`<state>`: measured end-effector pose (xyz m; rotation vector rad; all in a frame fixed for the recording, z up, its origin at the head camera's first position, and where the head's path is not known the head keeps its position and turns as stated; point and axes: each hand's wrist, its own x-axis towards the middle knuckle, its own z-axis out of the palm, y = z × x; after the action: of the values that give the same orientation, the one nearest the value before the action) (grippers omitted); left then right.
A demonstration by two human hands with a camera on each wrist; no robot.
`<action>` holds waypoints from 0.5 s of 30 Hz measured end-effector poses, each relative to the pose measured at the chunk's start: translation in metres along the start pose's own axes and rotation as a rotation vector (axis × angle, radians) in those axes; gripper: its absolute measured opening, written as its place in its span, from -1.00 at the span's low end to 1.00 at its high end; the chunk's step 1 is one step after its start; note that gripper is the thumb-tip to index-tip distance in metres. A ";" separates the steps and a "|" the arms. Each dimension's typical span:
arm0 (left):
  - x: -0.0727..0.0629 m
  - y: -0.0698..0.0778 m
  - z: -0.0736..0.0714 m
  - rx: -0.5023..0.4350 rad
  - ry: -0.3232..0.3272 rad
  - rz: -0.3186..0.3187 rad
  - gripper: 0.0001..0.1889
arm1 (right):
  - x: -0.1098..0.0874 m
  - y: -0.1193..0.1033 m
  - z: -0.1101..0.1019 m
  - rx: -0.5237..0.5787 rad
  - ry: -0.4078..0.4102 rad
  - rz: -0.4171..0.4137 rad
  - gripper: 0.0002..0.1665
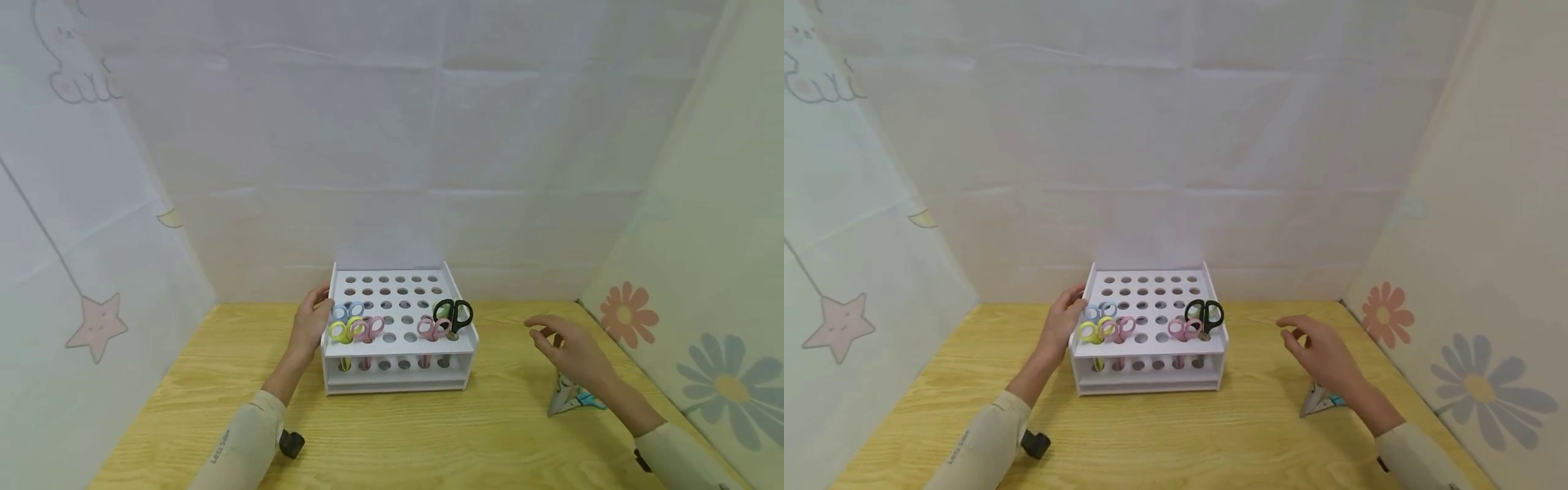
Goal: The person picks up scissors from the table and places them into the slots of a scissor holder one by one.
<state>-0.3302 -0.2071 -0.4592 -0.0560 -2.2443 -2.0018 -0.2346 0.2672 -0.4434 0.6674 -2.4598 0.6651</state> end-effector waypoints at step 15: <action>0.000 0.001 0.001 0.005 0.004 -0.003 -0.49 | -0.019 0.072 -0.023 0.071 -0.330 0.492 -0.48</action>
<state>-0.3297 -0.2058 -0.4585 -0.0483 -2.2483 -1.9966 -0.2535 0.3405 -0.4601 0.1967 -2.9555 0.8845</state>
